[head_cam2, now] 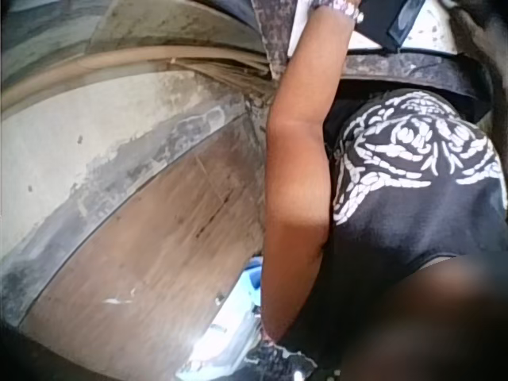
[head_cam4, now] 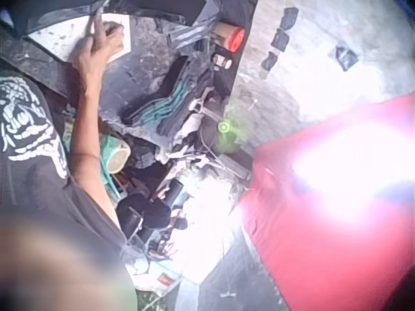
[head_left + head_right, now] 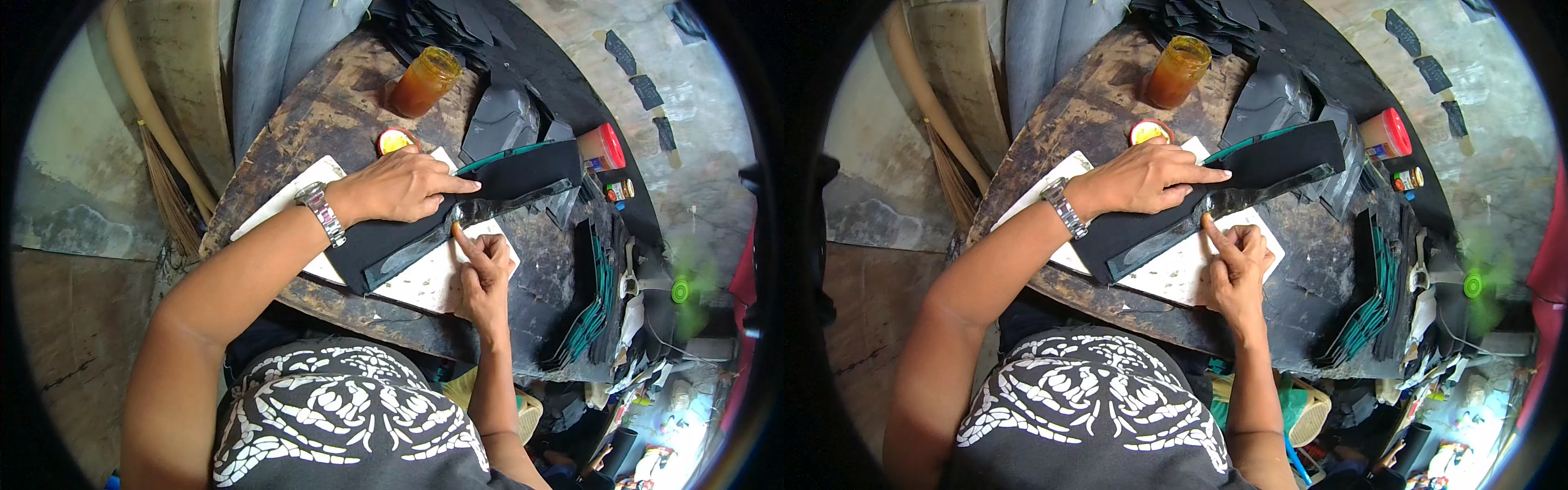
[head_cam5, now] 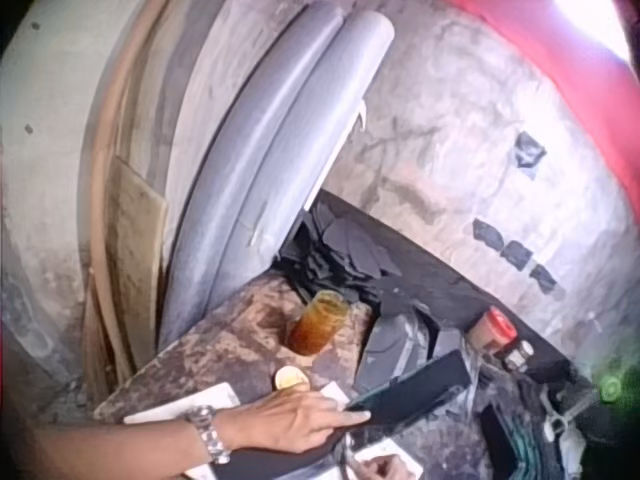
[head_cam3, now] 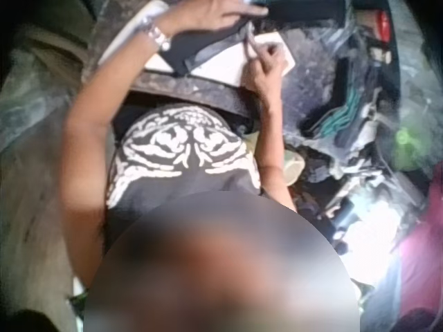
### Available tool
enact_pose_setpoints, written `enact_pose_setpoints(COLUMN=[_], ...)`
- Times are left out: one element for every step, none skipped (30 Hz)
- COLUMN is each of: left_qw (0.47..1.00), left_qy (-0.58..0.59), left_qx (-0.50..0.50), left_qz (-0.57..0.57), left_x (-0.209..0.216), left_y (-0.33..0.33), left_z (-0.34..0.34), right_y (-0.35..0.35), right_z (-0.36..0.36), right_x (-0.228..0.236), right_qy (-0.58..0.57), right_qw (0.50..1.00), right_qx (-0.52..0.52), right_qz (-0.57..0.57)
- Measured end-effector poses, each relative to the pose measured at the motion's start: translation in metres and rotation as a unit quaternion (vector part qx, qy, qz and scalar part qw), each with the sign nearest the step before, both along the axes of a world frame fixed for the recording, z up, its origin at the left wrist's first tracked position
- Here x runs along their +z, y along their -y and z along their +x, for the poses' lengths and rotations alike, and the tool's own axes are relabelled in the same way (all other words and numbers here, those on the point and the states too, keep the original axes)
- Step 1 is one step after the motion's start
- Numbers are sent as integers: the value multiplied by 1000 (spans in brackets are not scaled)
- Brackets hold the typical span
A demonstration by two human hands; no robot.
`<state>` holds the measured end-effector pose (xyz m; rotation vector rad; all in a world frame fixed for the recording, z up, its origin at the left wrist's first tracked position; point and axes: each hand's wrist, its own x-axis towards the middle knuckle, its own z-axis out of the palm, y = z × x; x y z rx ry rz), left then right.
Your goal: The person repeatedly applies a yellowish substance from a small container onto the edges of black material pieces using a small applicator. They handle each piece, apply the substance along the edges, and place it back on the table.
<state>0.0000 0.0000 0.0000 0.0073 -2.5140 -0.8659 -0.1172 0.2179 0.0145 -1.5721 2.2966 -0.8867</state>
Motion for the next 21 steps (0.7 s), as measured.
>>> enact_pose_setpoints(left_qw=[1000, 1000, 1000, 999, 999, 998, 998, 998, 998, 999, 999, 999, 999, 999, 999, 998, 998, 998, 998, 998, 998], left_qy=[-4, -8, -21, -39, -41, -60, -62, -55, -59, -53, -47, -41, -34, -36, -42, -56, -56, -68, -66, -56, -59], left_qx=[2, 4, 4, 5, 8, 6, 6, 7, 7, 9, 10, 8, 6, 3, 6, 9, 12, 10, 10, 10, 8], left_qz=[4, 9, 6, 0, -2, -1, 1, 5, 0, -4, -6, -3, 0, 3, -1, -4, -5, -10, -11, -9, -11], left_x=[-1, -3, -6, -7, -9, -10, -11, -11, -11, -11, -10, -10, -10, -10, -10, -10, -10, -10, -10, -10, -10], left_y=[0, 0, -1, 0, 0, 0, 0, 0, 0, 0, 0, 0, 0, 0, -1, -2, -2, -1, -1, -1, -1], left_z=[0, 0, -2, -3, -4, -5, -5, -6, -5, -5, -4, -4, -4, -4, -4, -4, -4, -4, -4, -4, -4], right_y=[0, -1, -2, -2, -2, -3, -5, -7, -7, -8, -9, -9, -10, -11, -12, -14, -15, -15, -14, -11, -8], right_z=[7, 13, 19, 26, 34, 41, 49, 57, 65, 71, 76, 81, 84, 88, 90, 92, 93, 88, 82, 76, 74], right_x=[2, 5, 4, 4, 4, 4, 5, 5, 4, 4, 3, 2, 2, 1, 1, 1, 0, 1, 2, 3, 2], right_qy=[-7, -11, -29, -53, -76, -96, -106, -112, -118, -119, -125, -130, -136, -142, -148, -154, -160, -167, -132, -96, -59], right_qw=[1000, 1000, 999, 998, 997, 995, 993, 992, 991, 990, 989, 988, 987, 985, 983, 981, 979, 974, 979, 982, 984], right_qx=[4, 5, 18, 22, 26, 29, 42, 53, 63, 73, 78, 83, 88, 95, 106, 117, 129, 155, 156, 158, 159], right_qz=[0, 3, 0, -1, 0, 3, 9, 10, 15, 8, 2, -4, -9, -12, -15, -18, -14, -16, -27, -36, -59])
